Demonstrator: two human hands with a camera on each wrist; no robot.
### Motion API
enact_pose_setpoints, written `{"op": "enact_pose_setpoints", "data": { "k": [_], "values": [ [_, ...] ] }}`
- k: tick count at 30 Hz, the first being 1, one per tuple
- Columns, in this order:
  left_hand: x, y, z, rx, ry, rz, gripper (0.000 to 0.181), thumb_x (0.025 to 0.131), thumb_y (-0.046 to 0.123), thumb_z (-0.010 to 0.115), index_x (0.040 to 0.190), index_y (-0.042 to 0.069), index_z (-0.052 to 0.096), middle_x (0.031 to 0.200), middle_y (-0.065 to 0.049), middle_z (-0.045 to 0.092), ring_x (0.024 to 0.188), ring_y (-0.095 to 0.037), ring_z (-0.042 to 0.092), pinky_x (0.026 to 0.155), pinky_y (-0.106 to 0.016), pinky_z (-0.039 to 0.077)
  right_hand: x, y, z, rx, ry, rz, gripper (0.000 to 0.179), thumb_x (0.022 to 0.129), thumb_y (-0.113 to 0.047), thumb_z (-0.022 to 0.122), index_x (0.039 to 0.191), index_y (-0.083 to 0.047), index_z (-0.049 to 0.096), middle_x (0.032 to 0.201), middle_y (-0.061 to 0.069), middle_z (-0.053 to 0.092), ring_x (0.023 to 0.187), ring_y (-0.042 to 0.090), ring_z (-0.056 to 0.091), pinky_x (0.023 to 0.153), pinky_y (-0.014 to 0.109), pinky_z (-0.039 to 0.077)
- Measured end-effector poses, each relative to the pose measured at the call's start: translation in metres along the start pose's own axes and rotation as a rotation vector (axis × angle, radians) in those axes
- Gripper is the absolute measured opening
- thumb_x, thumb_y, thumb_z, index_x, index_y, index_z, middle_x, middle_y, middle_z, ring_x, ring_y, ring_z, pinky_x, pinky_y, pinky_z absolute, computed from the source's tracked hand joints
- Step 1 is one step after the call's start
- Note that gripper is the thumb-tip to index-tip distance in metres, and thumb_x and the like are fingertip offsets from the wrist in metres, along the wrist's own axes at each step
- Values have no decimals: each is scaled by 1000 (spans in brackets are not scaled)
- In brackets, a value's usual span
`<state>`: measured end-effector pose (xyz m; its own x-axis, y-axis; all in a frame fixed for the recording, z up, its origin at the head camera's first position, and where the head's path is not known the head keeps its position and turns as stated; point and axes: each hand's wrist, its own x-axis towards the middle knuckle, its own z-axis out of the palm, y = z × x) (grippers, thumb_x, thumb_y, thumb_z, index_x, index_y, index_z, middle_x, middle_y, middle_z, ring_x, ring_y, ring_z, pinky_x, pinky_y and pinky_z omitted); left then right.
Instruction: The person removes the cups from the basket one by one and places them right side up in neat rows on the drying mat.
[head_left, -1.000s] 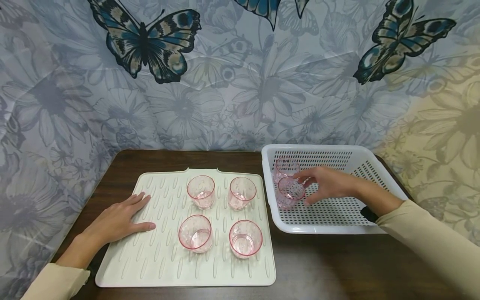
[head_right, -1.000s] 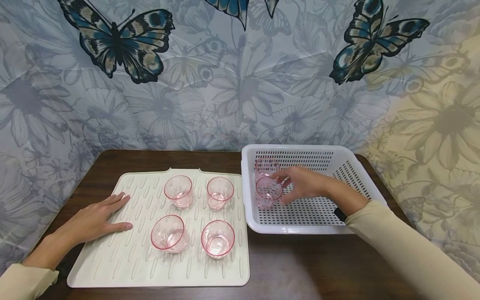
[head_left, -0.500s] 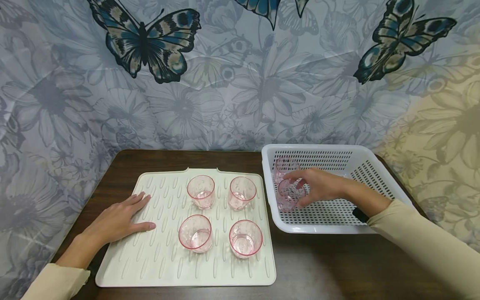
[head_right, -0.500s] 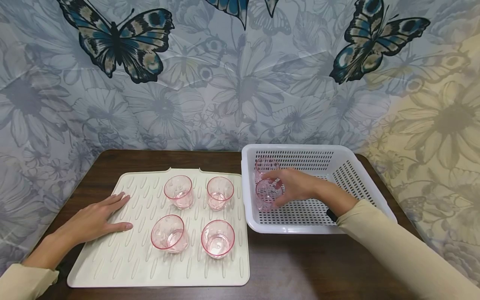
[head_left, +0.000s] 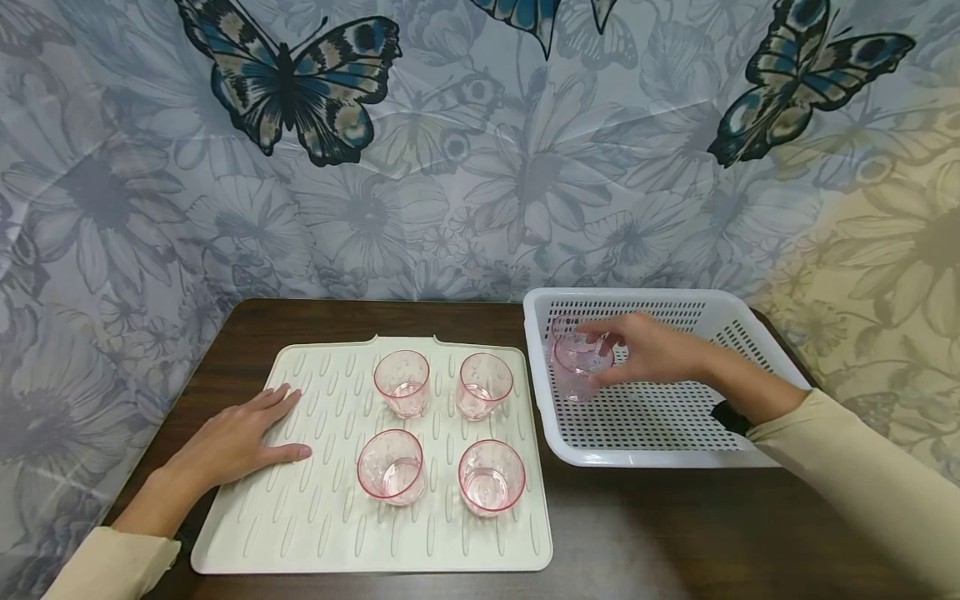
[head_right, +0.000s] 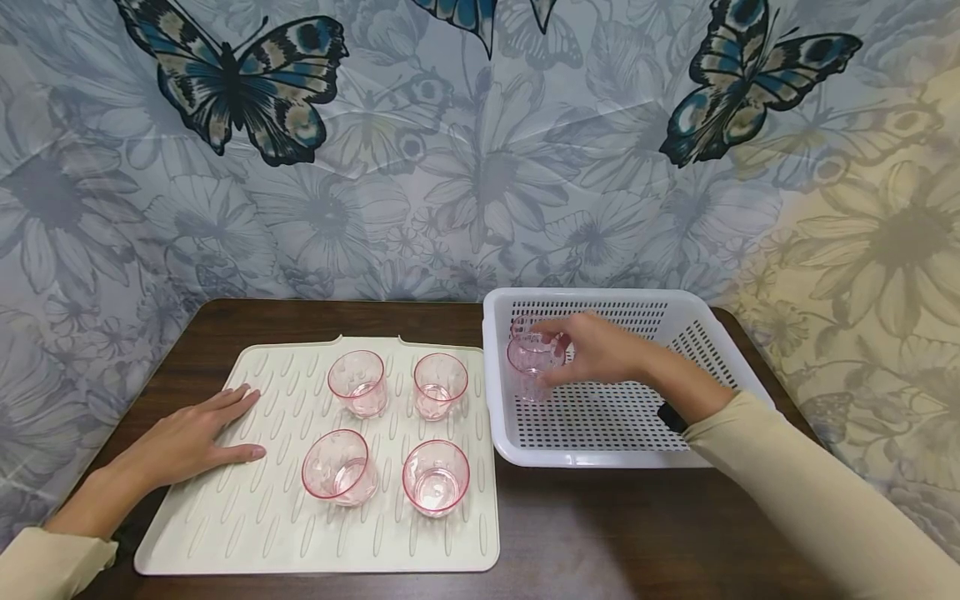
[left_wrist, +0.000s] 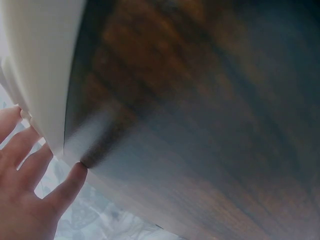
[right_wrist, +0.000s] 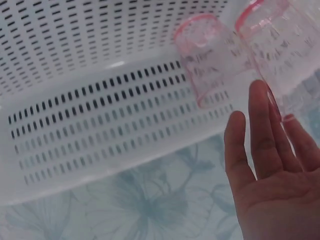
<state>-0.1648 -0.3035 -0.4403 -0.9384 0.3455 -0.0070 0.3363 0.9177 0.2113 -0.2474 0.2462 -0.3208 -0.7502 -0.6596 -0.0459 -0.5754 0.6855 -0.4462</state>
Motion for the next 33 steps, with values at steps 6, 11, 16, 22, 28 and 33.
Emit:
{"op": "enact_pose_setpoints", "data": {
  "k": [6, 11, 16, 22, 28, 33],
  "values": [
    [0, 0, 0, -1, 5, 3, 95, 82, 71, 64, 145, 1, 50, 148, -27, 45, 130, -49, 48, 92, -64, 43, 0, -7, -12, -54, 91, 47, 76, 78, -39, 85, 136, 3, 59, 106, 9, 70, 88, 16, 64, 72, 34, 55],
    [0, -1, 1, -4, 5, -3, 96, 82, 71, 64, 145, 1, 50, 148, -27, 45, 131, -48, 47, 92, -65, 43, 3, -15, -19, -98, 150, 37, 76, 81, -42, 83, 137, 3, 57, 111, 10, 70, 88, 17, 64, 71, 35, 53],
    [0, -1, 2, -9, 1, -5, 96, 82, 72, 64, 145, 1, 49, 148, -27, 45, 131, -48, 46, 92, -65, 43, 9, -23, -23, -118, 184, 38, 77, 81, -45, 81, 139, -1, 56, 115, 10, 69, 88, 17, 65, 71, 36, 52],
    [-1, 0, 0, -15, -2, -3, 96, 82, 71, 64, 146, 1, 49, 148, -28, 44, 132, -49, 45, 93, -65, 42, 17, -35, -25, -119, 208, -16, 73, 81, -40, 82, 139, -4, 57, 115, 7, 69, 87, 13, 64, 70, 35, 51],
    [0, 1, 0, -6, 3, -1, 96, 82, 71, 64, 145, 1, 49, 148, -28, 44, 132, -48, 45, 93, -65, 42, 29, -52, -25, -138, 206, -86, 73, 82, -40, 82, 141, -4, 56, 118, 9, 69, 90, 14, 67, 68, 34, 51],
    [0, 1, 0, 0, 8, 0, 96, 82, 71, 64, 145, 1, 50, 147, -28, 45, 131, -48, 46, 93, -65, 43, 41, -70, -22, -98, 202, -129, 75, 81, -41, 82, 141, -5, 55, 119, 9, 69, 92, 15, 66, 70, 35, 52]
  ]
}}
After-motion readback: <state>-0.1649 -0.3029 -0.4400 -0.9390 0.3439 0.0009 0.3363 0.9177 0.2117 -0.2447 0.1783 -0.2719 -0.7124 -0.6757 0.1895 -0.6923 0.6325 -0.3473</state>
